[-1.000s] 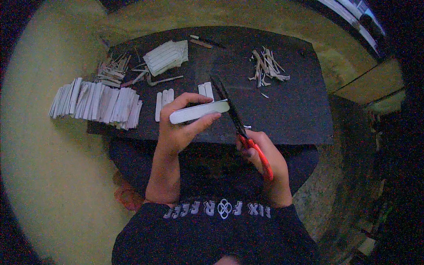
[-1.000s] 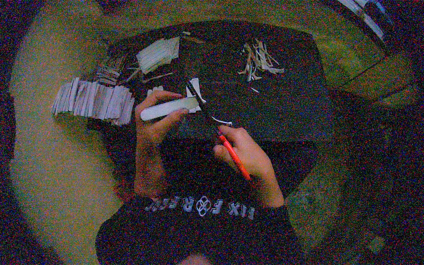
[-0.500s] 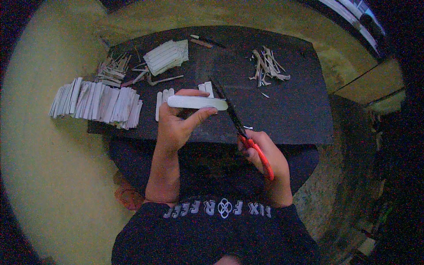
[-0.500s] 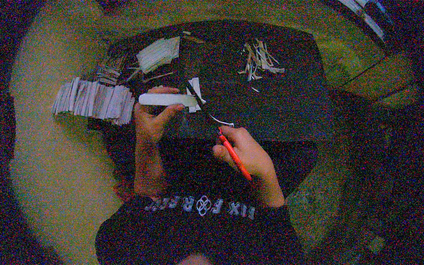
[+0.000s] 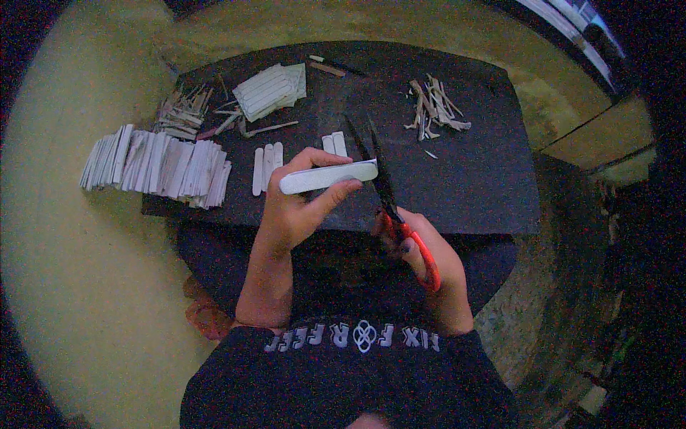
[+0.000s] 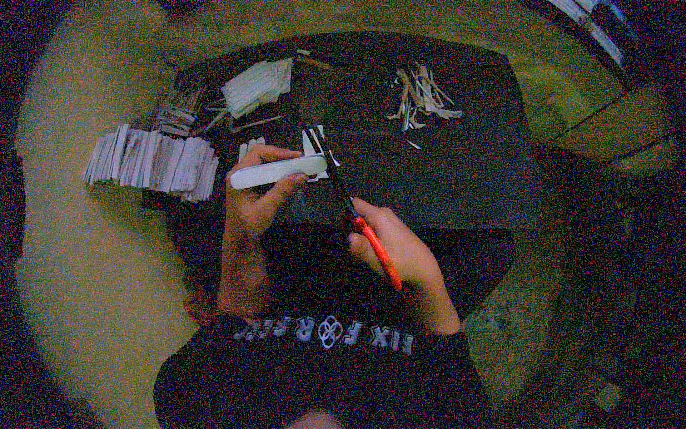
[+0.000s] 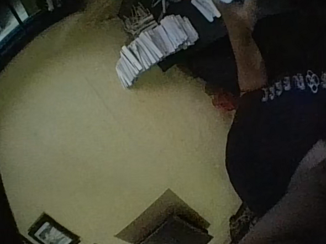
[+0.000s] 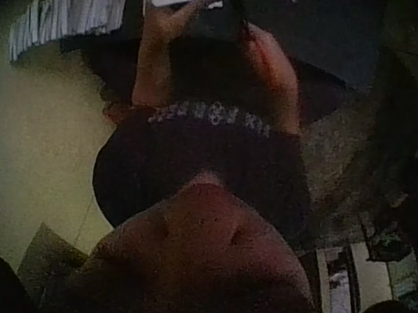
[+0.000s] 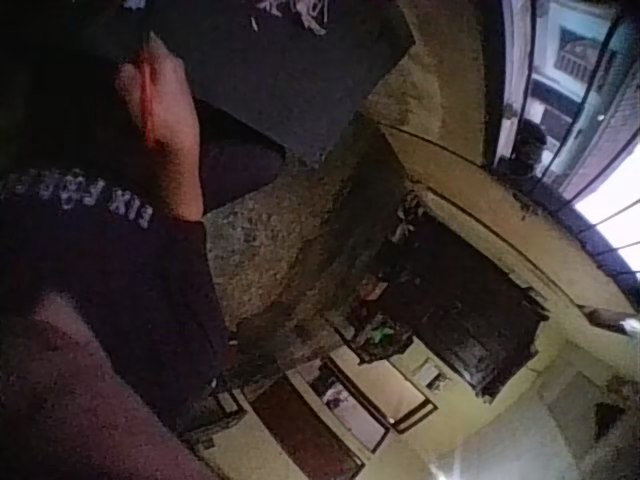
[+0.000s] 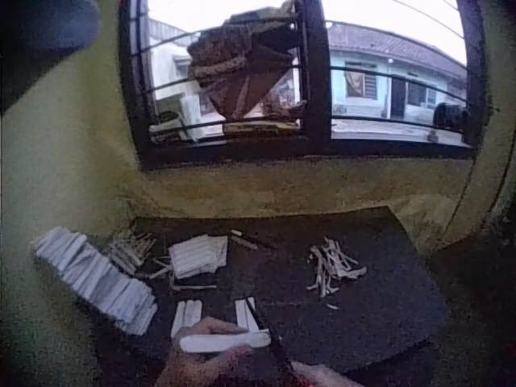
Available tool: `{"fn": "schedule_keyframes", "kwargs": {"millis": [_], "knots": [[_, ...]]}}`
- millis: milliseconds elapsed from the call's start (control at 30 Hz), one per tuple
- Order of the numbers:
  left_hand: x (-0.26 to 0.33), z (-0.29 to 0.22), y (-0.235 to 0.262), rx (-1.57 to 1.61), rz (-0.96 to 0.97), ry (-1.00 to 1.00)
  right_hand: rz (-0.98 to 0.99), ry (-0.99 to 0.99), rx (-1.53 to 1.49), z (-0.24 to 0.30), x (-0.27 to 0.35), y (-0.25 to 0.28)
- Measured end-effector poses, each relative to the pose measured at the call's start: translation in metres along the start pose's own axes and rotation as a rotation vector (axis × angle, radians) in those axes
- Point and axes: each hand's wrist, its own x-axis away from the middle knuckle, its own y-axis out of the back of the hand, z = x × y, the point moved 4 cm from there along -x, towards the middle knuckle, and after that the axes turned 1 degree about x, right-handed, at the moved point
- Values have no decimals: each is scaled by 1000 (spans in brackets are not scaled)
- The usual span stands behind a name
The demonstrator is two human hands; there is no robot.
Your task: The person uses red-handled scissors to trim the edges of white rectangular paper strips. They hold each strip in the left hand and cut along the sides, then place the trimmed pieces on the table.
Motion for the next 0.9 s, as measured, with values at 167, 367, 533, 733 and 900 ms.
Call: {"fn": "schedule_keyframes", "kwargs": {"millis": [167, 367, 533, 733, 900], "knots": [[2, -1, -1, 19, -9, 40, -74, 30, 45, -14, 2, 1], [2, 0, 1, 38, 6, 47, -69, -6, 84, 10, 1, -1], [2, 5, 2, 89, 3, 83, -20, -22, 78, 0, 0, 1], [1, 8, 2, 98, -23, 44, 10, -35, 55, 4, -1, -1], [1, 14, 3, 211, -10, 132, 42, -11, 88, 6, -1, 2]]}}
